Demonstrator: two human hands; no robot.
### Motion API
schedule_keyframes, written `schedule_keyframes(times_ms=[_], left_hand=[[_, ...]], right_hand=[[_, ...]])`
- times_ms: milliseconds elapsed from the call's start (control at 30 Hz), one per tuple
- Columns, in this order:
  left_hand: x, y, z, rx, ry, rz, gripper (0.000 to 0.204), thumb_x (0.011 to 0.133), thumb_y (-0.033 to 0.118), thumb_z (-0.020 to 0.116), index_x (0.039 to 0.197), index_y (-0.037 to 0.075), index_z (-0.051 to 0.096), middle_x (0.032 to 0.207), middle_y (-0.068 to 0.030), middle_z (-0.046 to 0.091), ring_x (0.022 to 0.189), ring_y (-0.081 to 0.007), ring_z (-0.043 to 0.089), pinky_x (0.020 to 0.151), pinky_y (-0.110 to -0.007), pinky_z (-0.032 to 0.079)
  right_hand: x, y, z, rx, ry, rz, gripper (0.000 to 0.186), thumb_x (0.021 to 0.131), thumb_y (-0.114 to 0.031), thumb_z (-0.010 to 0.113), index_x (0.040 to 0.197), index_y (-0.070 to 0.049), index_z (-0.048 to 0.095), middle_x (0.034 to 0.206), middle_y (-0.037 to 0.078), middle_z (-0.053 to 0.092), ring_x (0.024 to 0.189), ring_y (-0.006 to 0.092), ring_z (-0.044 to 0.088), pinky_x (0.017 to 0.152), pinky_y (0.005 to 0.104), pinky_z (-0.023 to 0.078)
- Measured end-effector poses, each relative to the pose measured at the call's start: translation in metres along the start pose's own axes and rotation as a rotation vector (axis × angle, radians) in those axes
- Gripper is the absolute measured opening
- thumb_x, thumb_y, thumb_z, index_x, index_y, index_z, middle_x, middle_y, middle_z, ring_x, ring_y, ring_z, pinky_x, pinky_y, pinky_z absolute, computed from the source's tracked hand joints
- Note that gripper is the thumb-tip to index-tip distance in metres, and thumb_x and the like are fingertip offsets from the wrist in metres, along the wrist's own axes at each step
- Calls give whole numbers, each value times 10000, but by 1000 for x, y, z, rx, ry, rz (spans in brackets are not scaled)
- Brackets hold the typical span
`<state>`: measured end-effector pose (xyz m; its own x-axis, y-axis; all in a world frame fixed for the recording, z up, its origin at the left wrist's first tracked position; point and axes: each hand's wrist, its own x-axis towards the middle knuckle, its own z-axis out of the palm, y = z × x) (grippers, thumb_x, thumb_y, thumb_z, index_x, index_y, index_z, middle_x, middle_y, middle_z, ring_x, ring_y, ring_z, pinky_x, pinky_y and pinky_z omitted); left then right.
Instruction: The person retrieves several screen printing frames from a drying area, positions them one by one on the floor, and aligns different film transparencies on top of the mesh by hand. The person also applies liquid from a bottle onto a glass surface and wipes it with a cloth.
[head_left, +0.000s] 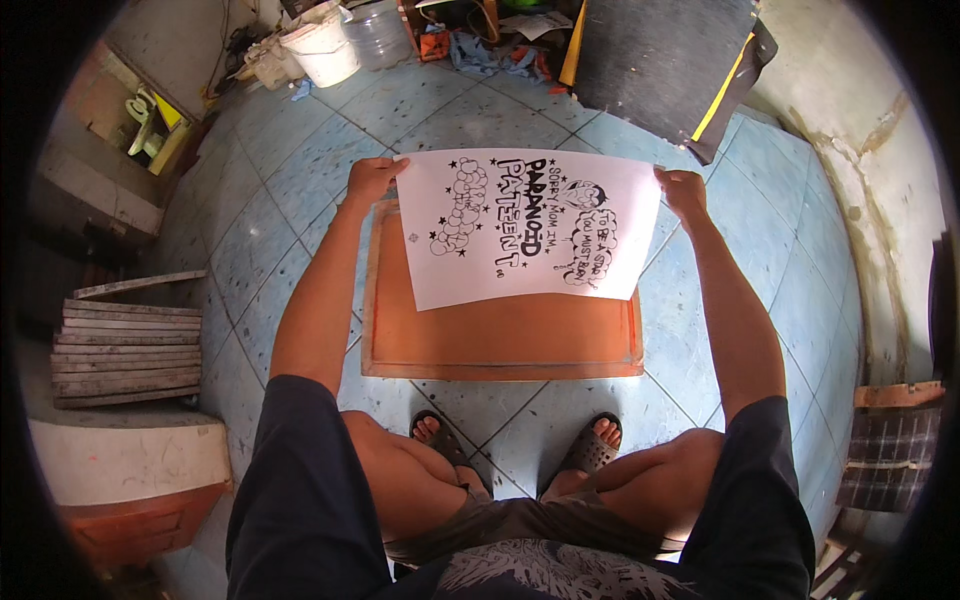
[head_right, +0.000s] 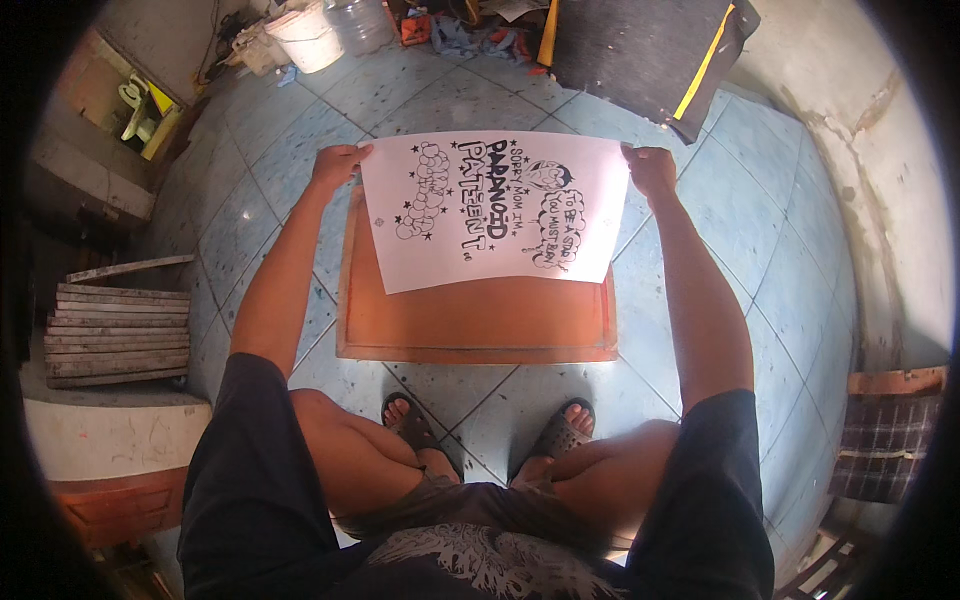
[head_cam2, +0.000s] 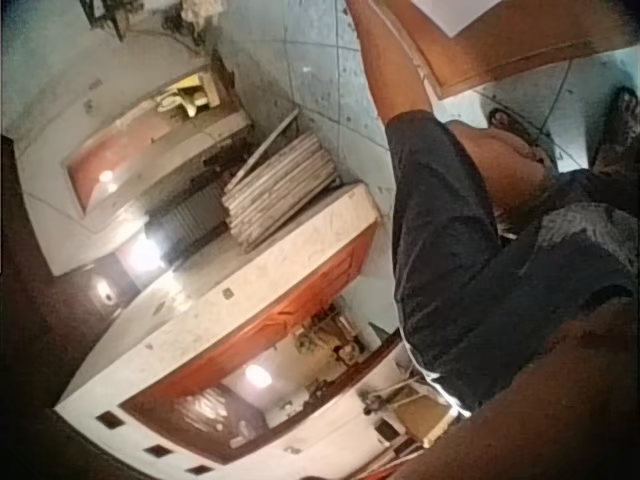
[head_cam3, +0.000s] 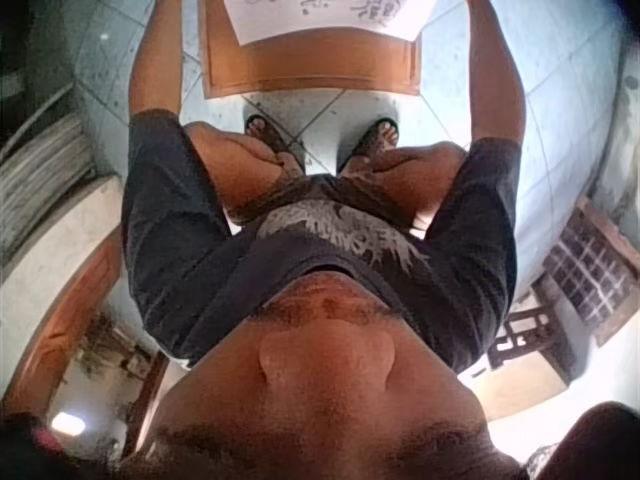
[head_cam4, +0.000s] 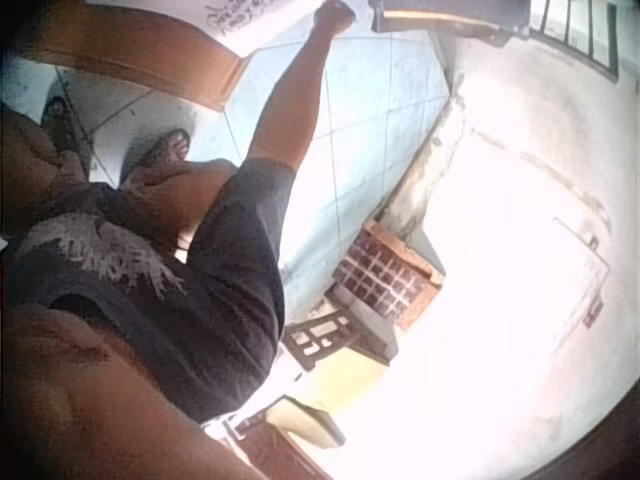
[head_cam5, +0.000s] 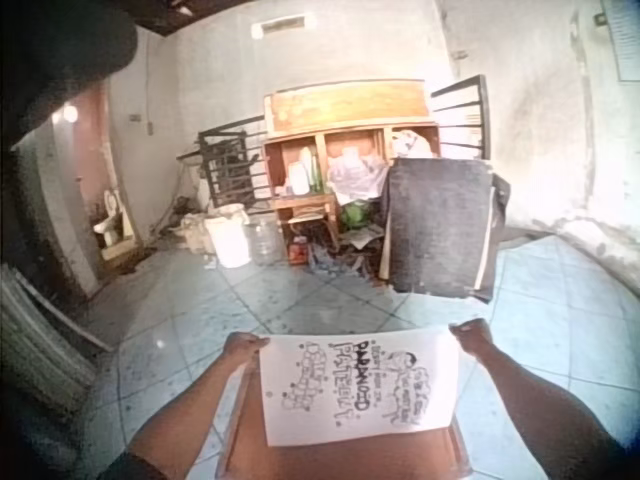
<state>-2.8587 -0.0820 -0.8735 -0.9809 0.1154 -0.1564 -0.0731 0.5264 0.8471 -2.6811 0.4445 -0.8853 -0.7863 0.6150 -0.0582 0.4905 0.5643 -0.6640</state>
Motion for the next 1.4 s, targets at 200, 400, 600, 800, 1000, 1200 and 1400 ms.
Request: schedule_keyframes(times_ms=[200,400,600,800,1000,1200,1400], left_hand=[[-2,8,1,9,32,13,465,754,384,805,922,-39,709,843,-94,709,728,-157,680,677,-259,541],[0,7,-2,44,25,26,434,759,399,793,891,-9,723,824,-75,708,718,-150,673,671,-266,531],[-8,16,-8,125,90,134,385,779,389,773,892,23,733,813,-56,707,702,-124,651,628,-251,508],[-53,13,-21,150,258,411,378,816,378,742,909,13,713,733,-23,668,644,-76,585,591,-237,469],[-158,-51,-32,149,54,323,257,889,213,674,967,-31,695,800,-66,678,685,-110,616,647,-248,501],[-219,-169,43,-41,-114,76,303,905,158,653,1079,-90,637,979,-149,699,902,-196,684,853,-299,527],[-226,-275,94,-564,-105,-141,447,842,280,729,1045,-109,642,993,-182,685,886,-250,679,813,-362,568]], right_hand=[[2,4,4,-2,69,-6,410,809,-462,690,899,-65,738,912,153,710,898,295,673,815,398,500],[-4,-5,-2,-25,55,-39,399,814,-462,685,885,-72,738,858,140,708,859,285,672,794,397,503],[-25,-19,-7,132,42,-70,341,876,-386,647,909,-55,726,758,94,704,674,192,661,687,332,517],[-72,-5,-17,555,-59,-256,348,964,-290,551,1089,28,619,942,125,715,753,185,702,674,262,538],[-161,64,-23,888,-421,-422,419,985,-323,492,1161,50,570,1128,181,659,927,245,691,874,356,504],[-219,176,70,607,-279,-56,285,961,-224,565,1075,29,629,994,105,678,830,227,699,710,301,558],[-245,244,148,608,-342,197,279,889,-173,659,1094,12,614,951,126,691,781,244,702,664,326,568]])
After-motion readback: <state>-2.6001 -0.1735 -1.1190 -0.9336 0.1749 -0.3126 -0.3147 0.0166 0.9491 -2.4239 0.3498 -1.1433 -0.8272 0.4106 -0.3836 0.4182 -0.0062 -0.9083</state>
